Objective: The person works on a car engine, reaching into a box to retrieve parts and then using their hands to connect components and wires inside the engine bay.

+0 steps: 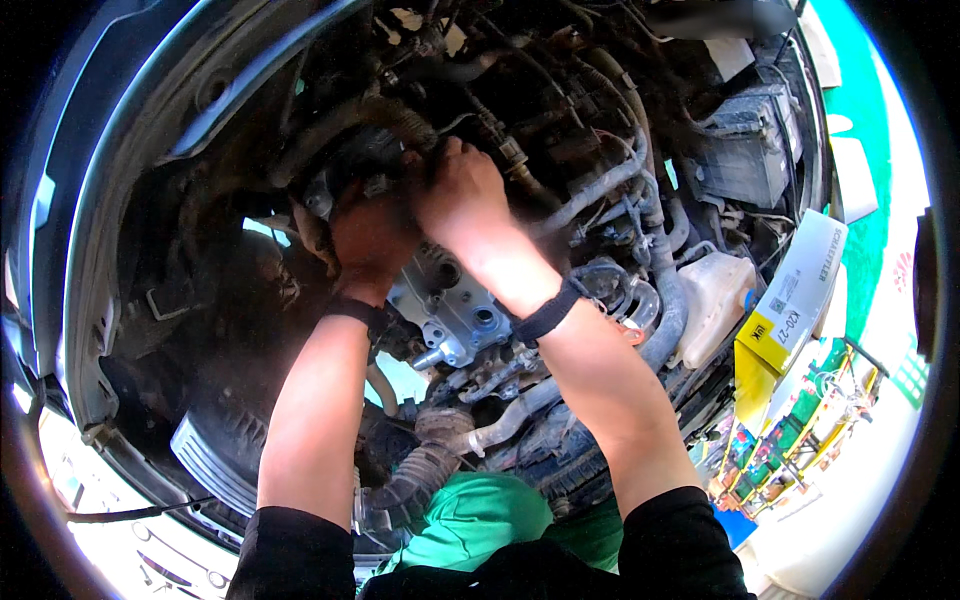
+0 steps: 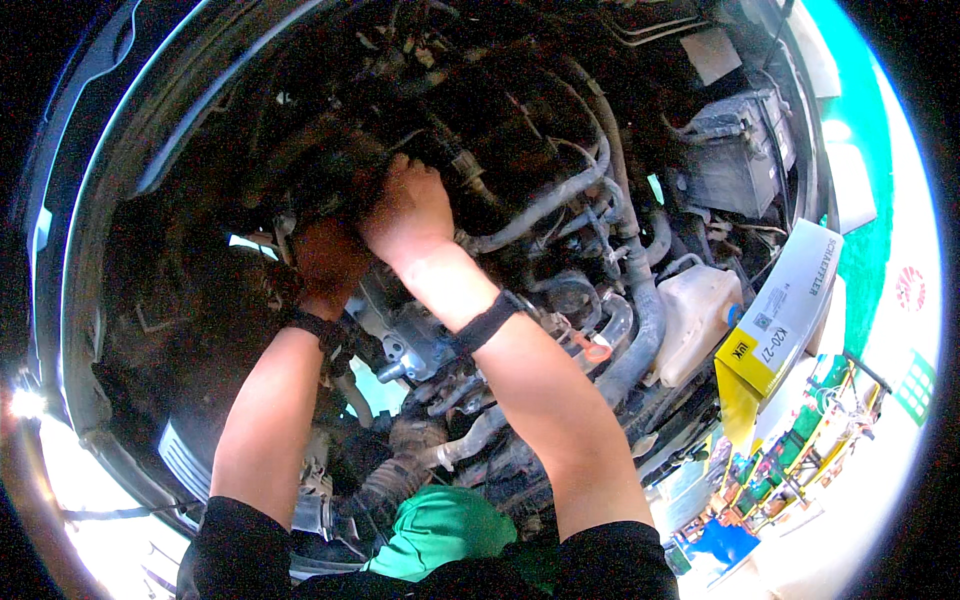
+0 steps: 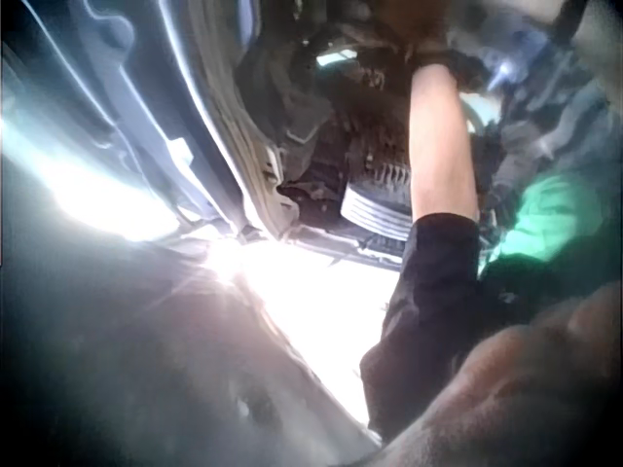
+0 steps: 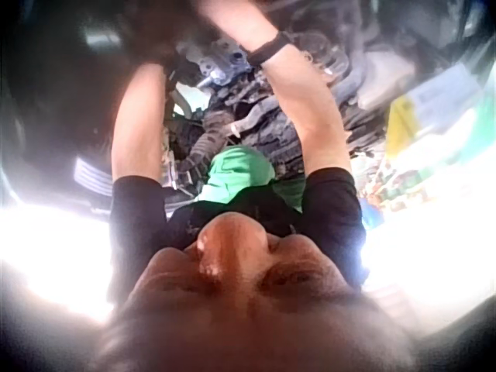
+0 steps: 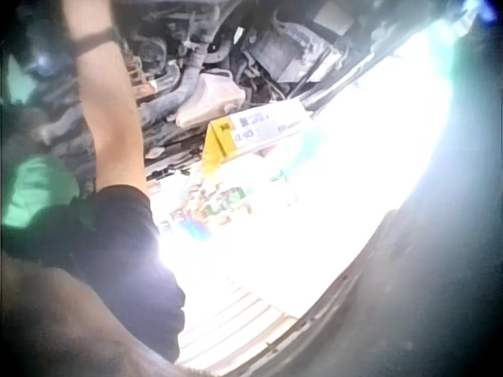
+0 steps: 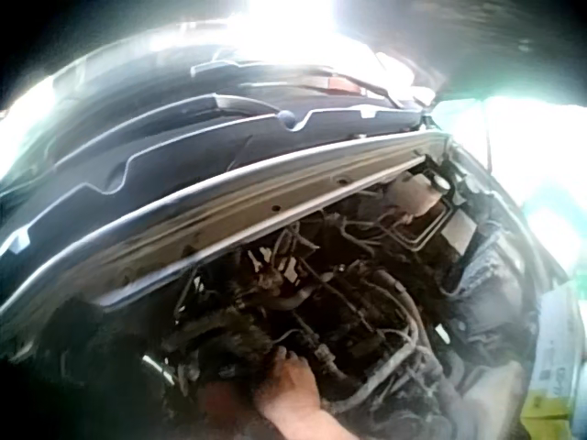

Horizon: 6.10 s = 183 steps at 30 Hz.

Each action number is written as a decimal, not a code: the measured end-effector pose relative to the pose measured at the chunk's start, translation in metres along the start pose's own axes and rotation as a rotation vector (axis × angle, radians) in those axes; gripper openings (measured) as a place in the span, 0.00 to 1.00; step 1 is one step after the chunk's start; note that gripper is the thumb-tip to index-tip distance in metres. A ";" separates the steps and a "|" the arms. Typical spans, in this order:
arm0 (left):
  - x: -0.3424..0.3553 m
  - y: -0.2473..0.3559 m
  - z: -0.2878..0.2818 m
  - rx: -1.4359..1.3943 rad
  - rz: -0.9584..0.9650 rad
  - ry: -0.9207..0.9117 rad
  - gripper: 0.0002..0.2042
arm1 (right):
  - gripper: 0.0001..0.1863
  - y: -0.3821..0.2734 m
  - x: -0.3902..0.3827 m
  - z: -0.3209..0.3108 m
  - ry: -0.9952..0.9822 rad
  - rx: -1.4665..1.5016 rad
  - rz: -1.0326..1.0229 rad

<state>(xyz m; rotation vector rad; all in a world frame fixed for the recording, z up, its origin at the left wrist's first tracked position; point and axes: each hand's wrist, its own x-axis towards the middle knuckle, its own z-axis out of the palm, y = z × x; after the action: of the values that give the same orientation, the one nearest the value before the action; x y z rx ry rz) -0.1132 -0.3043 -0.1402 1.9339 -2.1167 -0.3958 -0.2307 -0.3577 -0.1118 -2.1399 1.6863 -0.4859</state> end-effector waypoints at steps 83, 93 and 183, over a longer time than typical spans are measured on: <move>-0.003 -0.013 0.025 -0.078 -0.197 0.083 0.21 | 0.17 0.028 0.119 -0.039 -0.264 -0.011 -0.696; -0.005 -0.011 0.020 -0.031 -0.227 -0.020 0.24 | 0.15 0.011 0.122 -0.062 -0.641 -0.677 -0.405; -0.007 0.002 0.008 0.071 -0.128 -0.002 0.17 | 0.16 0.051 0.152 -0.007 -0.680 0.025 -0.298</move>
<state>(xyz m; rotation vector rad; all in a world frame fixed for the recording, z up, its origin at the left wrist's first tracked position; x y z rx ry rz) -0.1175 -0.2965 -0.1469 2.1175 -2.0410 -0.3513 -0.2431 -0.5171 -0.1244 -2.1958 0.9897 0.1477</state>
